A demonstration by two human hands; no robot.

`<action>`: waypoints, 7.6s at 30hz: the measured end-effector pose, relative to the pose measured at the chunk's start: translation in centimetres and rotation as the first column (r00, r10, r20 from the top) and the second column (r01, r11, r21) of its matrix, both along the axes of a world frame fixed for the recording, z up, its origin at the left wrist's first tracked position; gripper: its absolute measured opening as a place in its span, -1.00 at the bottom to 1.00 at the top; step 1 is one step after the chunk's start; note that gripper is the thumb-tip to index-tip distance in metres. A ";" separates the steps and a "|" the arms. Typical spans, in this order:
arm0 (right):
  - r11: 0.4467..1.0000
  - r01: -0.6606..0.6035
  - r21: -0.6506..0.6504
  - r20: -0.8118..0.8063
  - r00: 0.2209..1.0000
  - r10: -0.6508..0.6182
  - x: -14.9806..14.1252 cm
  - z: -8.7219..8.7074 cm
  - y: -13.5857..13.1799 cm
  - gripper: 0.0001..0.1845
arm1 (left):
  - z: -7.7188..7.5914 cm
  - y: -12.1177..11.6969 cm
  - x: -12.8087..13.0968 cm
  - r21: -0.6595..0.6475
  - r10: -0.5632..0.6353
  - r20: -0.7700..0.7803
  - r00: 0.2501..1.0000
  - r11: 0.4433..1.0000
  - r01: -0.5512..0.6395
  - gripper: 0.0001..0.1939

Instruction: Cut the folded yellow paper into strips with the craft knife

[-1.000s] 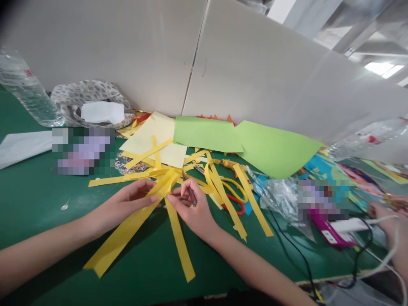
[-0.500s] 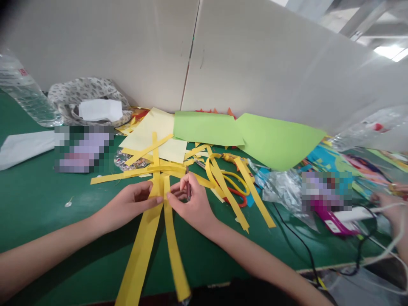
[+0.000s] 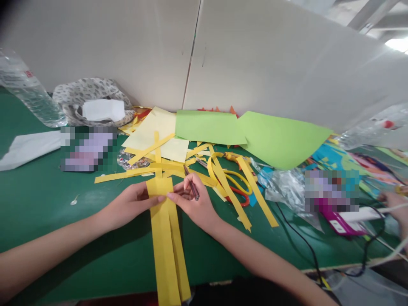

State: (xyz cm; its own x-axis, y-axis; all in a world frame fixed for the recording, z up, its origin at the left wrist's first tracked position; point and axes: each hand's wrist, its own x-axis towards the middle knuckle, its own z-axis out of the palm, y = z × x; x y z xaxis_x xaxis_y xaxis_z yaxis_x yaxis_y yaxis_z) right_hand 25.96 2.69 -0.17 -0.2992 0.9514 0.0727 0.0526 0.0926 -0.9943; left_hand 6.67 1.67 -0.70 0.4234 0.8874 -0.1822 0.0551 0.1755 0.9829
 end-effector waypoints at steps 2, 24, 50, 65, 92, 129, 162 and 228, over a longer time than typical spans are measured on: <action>1.000 0.018 0.012 0.013 1.000 -0.018 -0.1 0.2 0.0 -0.56 | 0.0 0.0 0.1 0.012 0.010 -0.018 1.000 1.000 -0.009 -0.74; 0.997 -0.006 0.071 0.064 0.998 0.002 0.8 -0.2 -0.4 -0.57 | -0.3 0.1 0.0 0.042 0.030 -0.055 0.998 0.999 -0.028 -0.73; 0.999 0.032 0.036 0.065 0.997 -0.034 0.7 0.4 -0.3 -0.54 | 0.1 0.1 0.0 -0.064 0.076 0.038 0.996 0.995 -0.073 -0.71; 0.983 0.075 0.168 0.091 0.992 -0.091 0.1 0.6 -0.8 -0.59 | 0.1 0.0 0.2 -0.026 0.109 0.011 0.994 0.994 -0.108 -0.69; 0.900 -0.051 0.434 0.427 0.891 -0.155 2.0 0.2 1.0 -0.64 | 2.3 2.2 -4.1 0.012 0.431 -0.009 0.902 0.902 -0.431 -0.72; 0.429 -0.595 0.679 0.692 0.713 -0.107 3.5 0.0 2.5 -0.75 | 1.0 0.2 -4.6 0.557 0.180 -0.743 0.645 0.700 0.447 -0.88; 0.361 -0.698 0.619 0.782 0.593 -0.193 3.0 0.6 2.1 -0.75 | 0.9 0.1 -7.7 0.638 0.340 -0.754 0.562 0.173 0.751 -0.68; 0.997 -0.055 -0.051 -0.035 0.998 0.053 1.5 0.6 0.2 -0.79 | -0.2 0.2 -6.4 0.708 0.243 -0.597 0.765 0.608 0.359 -0.86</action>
State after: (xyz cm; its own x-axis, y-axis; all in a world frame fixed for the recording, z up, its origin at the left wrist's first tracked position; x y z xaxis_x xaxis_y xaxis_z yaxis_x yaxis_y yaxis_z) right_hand 27.48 2.90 0.47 -0.3487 0.9366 0.0346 0.0156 0.0428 -0.9990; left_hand 0.30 1.82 -0.89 0.5451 0.7802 0.3068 0.6309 -0.6228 0.4627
